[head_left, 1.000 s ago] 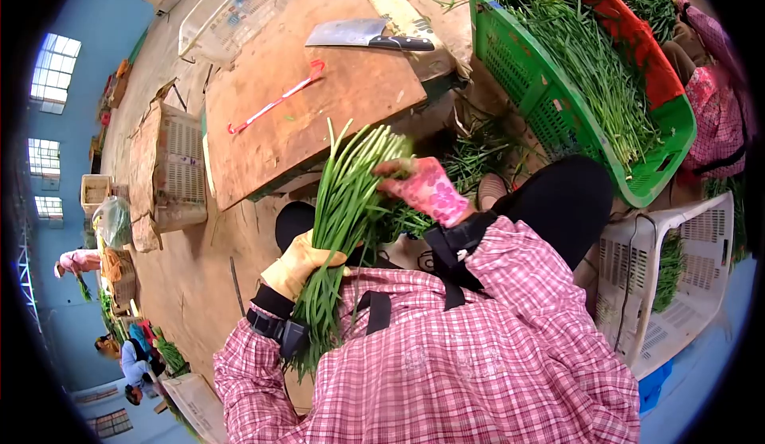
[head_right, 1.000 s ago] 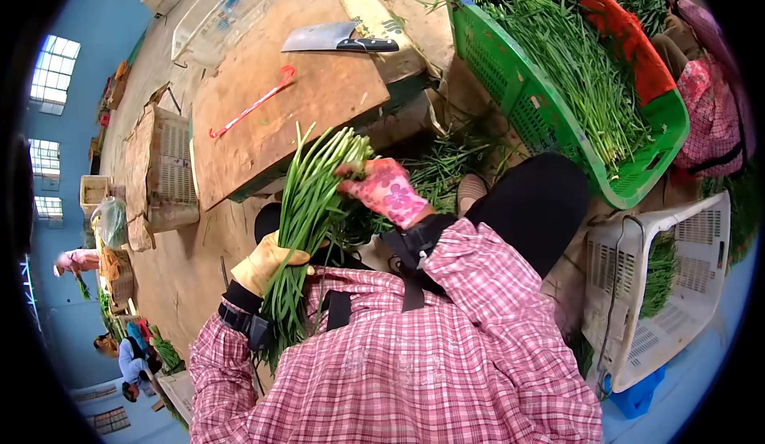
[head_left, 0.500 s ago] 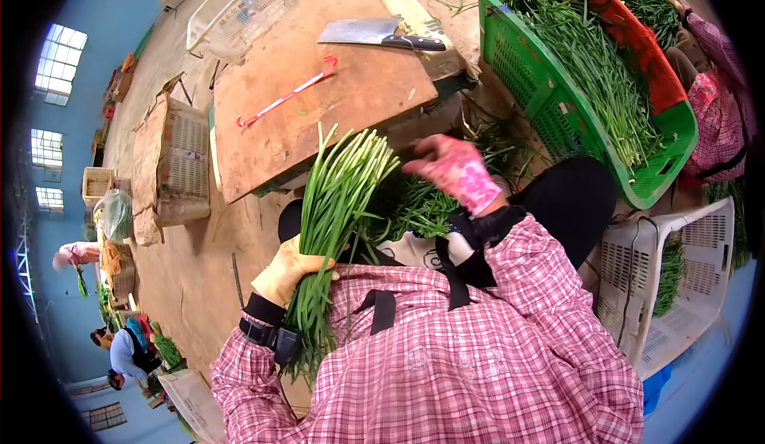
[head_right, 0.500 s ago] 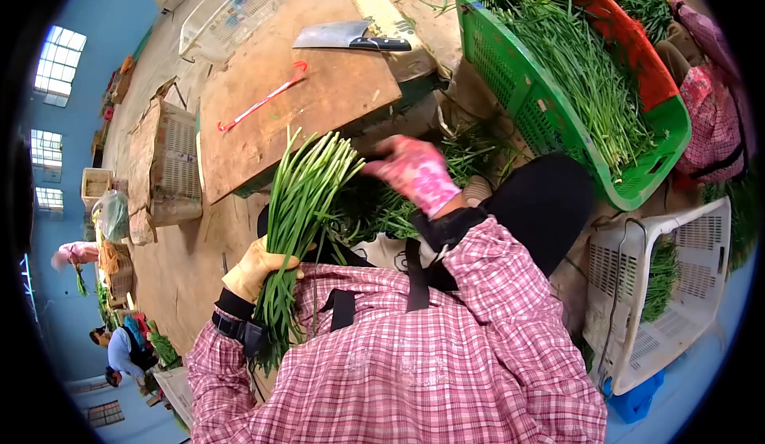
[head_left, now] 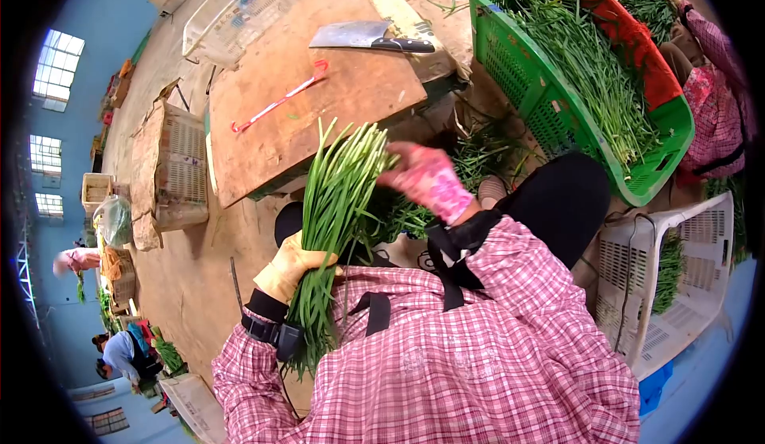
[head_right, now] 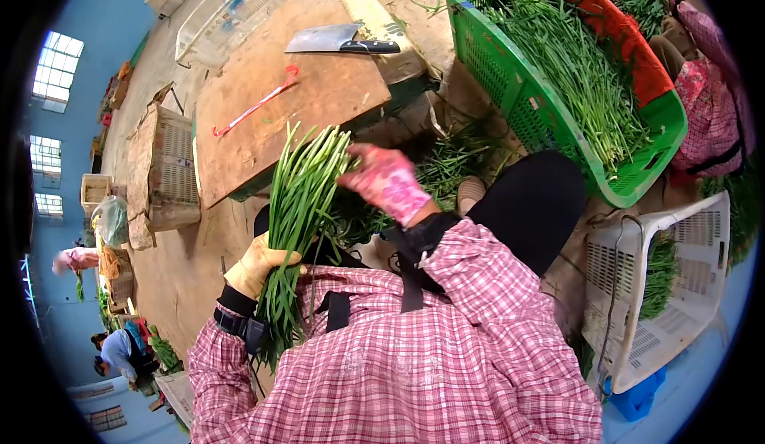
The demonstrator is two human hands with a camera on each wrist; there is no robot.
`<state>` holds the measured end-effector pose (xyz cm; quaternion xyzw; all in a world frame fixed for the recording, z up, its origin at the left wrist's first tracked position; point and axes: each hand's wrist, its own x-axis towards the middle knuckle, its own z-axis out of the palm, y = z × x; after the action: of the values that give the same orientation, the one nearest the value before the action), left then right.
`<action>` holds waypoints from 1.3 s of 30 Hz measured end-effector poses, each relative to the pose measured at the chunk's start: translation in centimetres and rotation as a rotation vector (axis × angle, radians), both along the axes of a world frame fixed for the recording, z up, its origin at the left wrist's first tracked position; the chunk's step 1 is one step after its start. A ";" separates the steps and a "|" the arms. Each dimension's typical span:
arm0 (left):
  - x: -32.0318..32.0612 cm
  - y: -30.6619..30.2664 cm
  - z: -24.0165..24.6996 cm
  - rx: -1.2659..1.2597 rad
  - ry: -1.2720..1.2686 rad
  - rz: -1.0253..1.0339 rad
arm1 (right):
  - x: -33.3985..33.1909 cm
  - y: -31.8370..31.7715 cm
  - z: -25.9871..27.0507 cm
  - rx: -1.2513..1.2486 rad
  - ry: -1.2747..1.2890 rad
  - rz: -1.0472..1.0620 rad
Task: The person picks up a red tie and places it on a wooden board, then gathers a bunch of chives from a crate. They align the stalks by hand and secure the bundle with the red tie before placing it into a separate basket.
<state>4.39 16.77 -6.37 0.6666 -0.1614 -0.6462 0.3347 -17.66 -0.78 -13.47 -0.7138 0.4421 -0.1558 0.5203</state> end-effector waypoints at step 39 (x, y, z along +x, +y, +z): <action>-0.5 -0.5 0.3 -0.052 -0.079 -0.053 | -0.8 -1.0 -7.4 -0.274 0.130 -0.050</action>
<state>3.87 16.23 -6.03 0.6781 -0.2088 -0.6237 0.3280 -18.48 -1.78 -20.89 -0.7755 0.4670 -0.1811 0.3844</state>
